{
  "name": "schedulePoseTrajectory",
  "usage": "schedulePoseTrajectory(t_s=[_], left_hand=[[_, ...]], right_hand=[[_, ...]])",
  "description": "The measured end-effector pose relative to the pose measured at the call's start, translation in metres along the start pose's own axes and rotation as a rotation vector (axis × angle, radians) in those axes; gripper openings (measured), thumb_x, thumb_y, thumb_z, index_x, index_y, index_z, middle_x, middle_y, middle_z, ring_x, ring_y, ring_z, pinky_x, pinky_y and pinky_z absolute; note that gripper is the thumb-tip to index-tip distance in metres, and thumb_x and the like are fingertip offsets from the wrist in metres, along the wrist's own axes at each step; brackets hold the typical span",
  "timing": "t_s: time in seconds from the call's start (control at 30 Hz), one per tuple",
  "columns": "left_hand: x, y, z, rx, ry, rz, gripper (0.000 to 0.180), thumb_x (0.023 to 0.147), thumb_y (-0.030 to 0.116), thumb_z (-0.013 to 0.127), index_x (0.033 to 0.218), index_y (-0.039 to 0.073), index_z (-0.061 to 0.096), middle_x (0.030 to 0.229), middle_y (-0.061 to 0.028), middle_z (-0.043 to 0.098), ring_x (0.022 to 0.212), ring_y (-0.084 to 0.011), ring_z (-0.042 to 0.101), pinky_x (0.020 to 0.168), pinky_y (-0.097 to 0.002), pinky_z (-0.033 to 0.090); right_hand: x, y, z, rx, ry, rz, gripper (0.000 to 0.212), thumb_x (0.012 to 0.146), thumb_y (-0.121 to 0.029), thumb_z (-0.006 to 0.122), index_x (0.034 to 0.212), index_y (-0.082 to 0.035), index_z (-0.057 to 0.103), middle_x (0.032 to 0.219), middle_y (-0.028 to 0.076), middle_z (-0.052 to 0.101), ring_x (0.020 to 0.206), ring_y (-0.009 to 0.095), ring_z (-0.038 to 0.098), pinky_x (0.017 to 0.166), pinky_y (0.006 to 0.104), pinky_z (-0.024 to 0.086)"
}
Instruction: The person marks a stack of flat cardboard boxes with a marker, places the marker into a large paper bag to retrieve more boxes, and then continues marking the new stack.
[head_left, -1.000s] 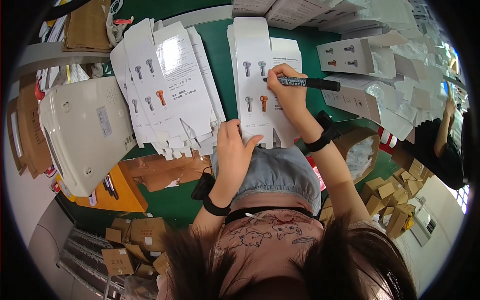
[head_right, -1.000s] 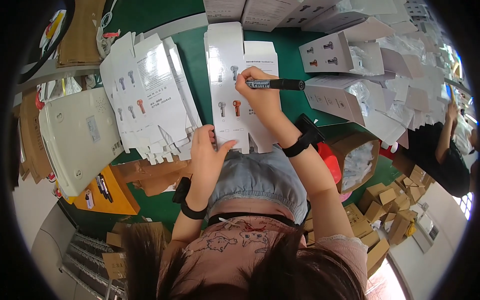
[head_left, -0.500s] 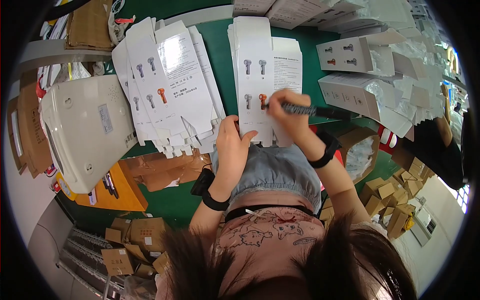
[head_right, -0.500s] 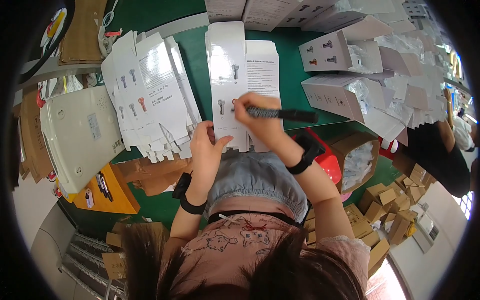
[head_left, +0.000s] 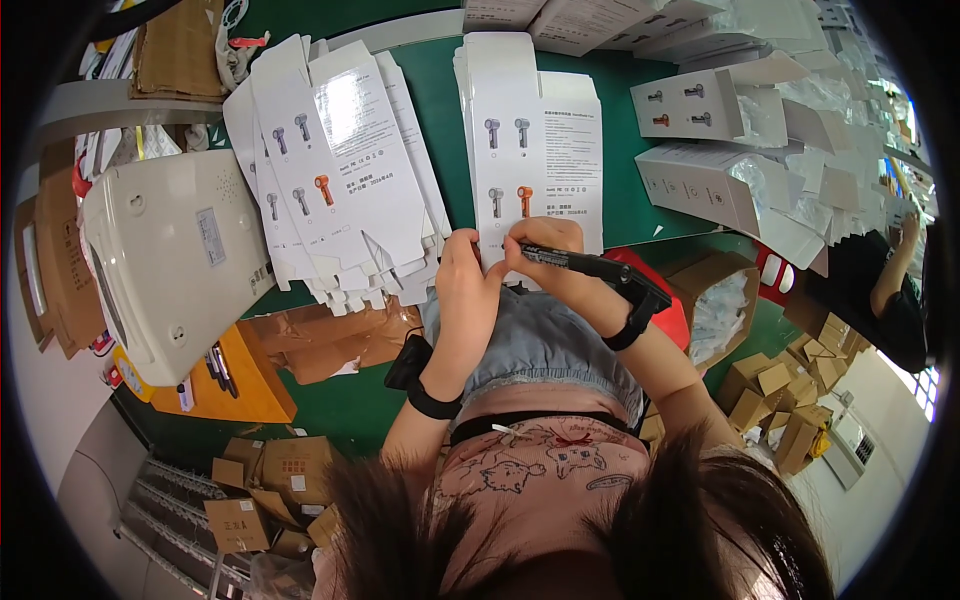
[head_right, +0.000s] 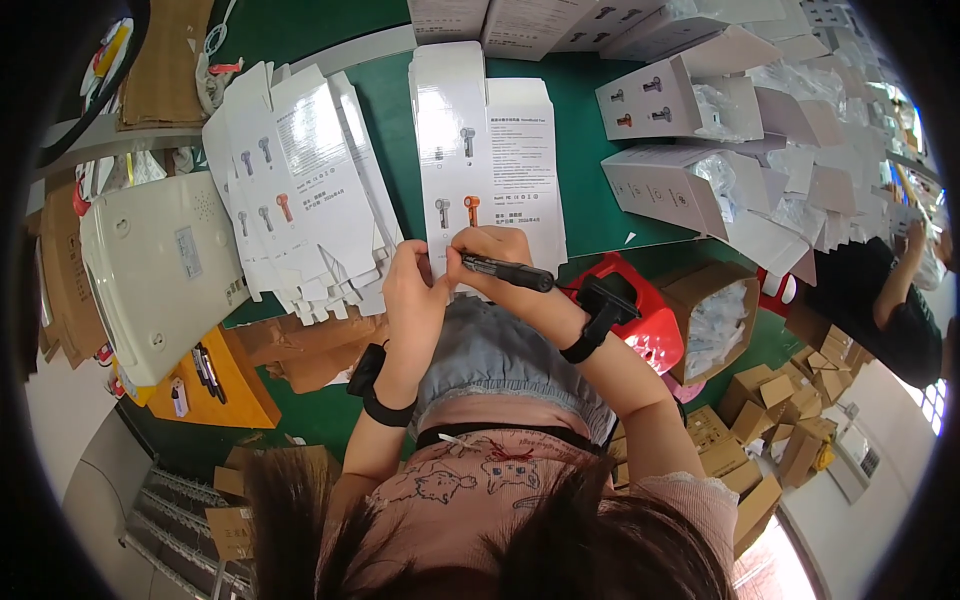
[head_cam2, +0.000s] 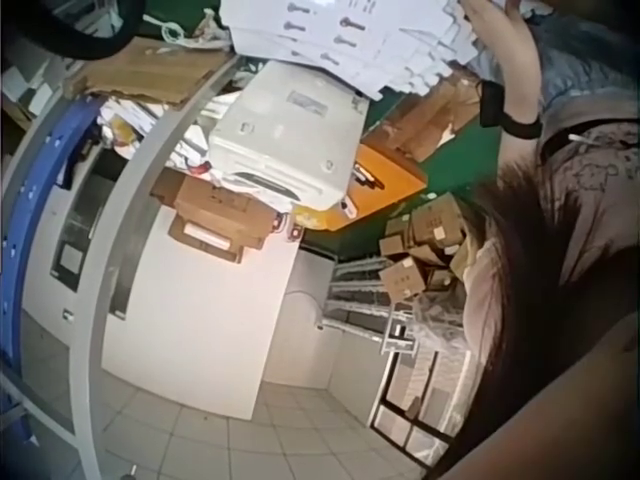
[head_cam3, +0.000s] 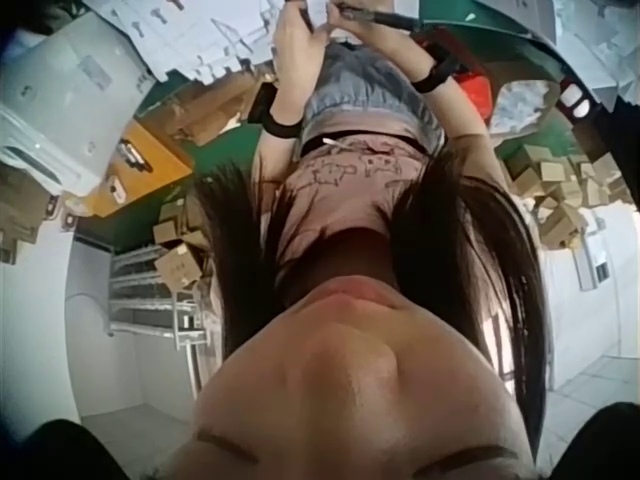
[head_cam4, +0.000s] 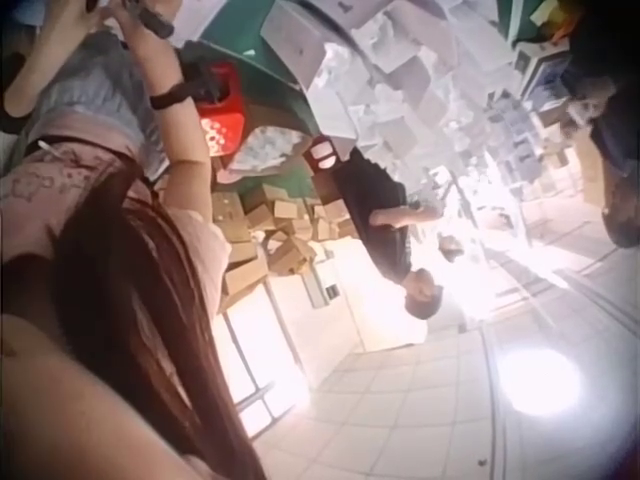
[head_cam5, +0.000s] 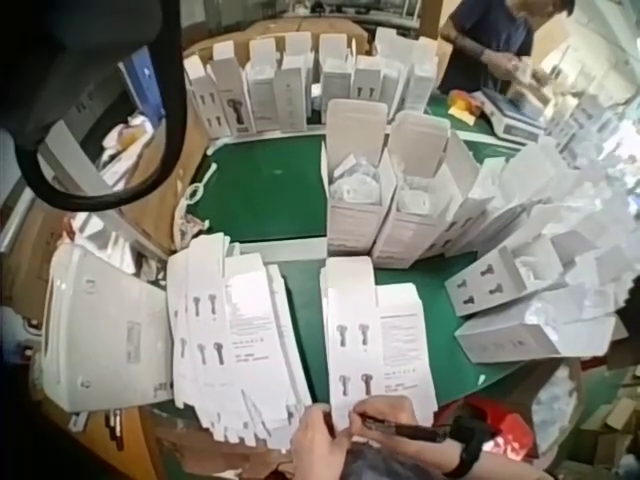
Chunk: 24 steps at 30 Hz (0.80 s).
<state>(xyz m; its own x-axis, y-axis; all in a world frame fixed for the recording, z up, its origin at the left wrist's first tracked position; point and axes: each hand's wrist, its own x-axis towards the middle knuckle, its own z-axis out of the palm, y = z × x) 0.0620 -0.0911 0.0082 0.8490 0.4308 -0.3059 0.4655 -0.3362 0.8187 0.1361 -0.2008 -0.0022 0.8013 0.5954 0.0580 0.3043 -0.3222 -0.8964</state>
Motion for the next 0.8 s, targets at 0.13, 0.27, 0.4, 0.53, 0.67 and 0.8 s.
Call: schedulePoseTrajectory(t_s=[0.13, 0.27, 0.4, 0.53, 0.67, 0.8], left_hand=[[-0.001, 0.006, 0.000, 0.014, 0.007, 0.002, 0.033, 0.065, -0.001, 0.065, 0.089, -0.003, 0.044, 0.073, -0.0149, 0.047, 0.059, -0.0270, 0.048, 0.052, -0.0348, 0.040], [-0.003, 0.003, 0.000, 0.034, 0.031, 0.043, 0.032, 0.066, -0.001, 0.066, 0.089, -0.003, 0.044, 0.073, -0.0151, 0.050, 0.059, -0.0260, 0.050, 0.052, -0.0340, 0.040], [-0.009, 0.018, -0.024, -0.217, -0.083, -0.141, 0.033, 0.067, -0.001, 0.066, 0.092, -0.002, 0.044, 0.076, -0.0130, 0.055, 0.063, -0.0201, 0.055, 0.055, -0.0291, 0.043], [-0.011, 0.030, -0.093, -0.499, 0.136, -0.155, 0.036, 0.068, -0.003, 0.067, 0.096, -0.001, 0.044, 0.084, -0.0092, 0.058, 0.076, -0.0136, 0.057, 0.063, -0.0218, 0.046], [-0.009, 0.029, -0.120, -0.036, 0.472, -0.041, 0.040, 0.068, 0.004, 0.068, 0.101, 0.000, 0.045, 0.092, -0.0121, 0.055, 0.084, -0.0204, 0.054, 0.070, -0.0299, 0.045], [-0.003, 0.029, -0.093, 0.477, 0.533, 0.190, 0.041, 0.069, 0.013, 0.069, 0.101, 0.000, 0.046, 0.096, -0.0141, 0.051, 0.090, -0.0279, 0.049, 0.077, -0.0362, 0.040]], right_hand=[[-0.001, -0.003, -0.002, -0.013, 0.042, 0.025, 0.007, 0.067, -0.003, 0.063, 0.068, -0.002, 0.056, 0.057, 0.007, 0.054, 0.049, 0.017, 0.053, 0.046, 0.0250, 0.041], [0.001, -0.007, -0.006, -0.023, -0.003, 0.031, 0.008, 0.070, -0.004, 0.062, 0.067, 0.000, 0.055, 0.059, 0.007, 0.055, 0.050, 0.016, 0.054, 0.046, 0.0255, 0.042], [-0.002, -0.017, -0.025, 0.523, 0.232, 0.232, 0.013, 0.078, -0.008, 0.056, 0.069, 0.001, 0.052, 0.062, 0.008, 0.056, 0.051, 0.013, 0.054, 0.045, 0.0237, 0.042], [0.021, -0.021, -0.054, 0.671, 0.498, 0.116, 0.012, 0.081, -0.008, 0.050, 0.072, 0.000, 0.049, 0.060, 0.007, 0.055, 0.049, 0.011, 0.053, 0.044, 0.0199, 0.038], [0.045, -0.014, -0.059, 0.402, 0.449, 0.265, 0.011, 0.080, -0.006, 0.051, 0.071, 0.000, 0.051, 0.058, 0.005, 0.055, 0.050, 0.008, 0.052, 0.046, 0.0187, 0.039], [0.060, 0.004, -0.041, 0.241, 0.249, 0.323, 0.011, 0.079, -0.007, 0.053, 0.071, 0.000, 0.053, 0.056, 0.003, 0.056, 0.049, 0.005, 0.050, 0.047, 0.0178, 0.038]])
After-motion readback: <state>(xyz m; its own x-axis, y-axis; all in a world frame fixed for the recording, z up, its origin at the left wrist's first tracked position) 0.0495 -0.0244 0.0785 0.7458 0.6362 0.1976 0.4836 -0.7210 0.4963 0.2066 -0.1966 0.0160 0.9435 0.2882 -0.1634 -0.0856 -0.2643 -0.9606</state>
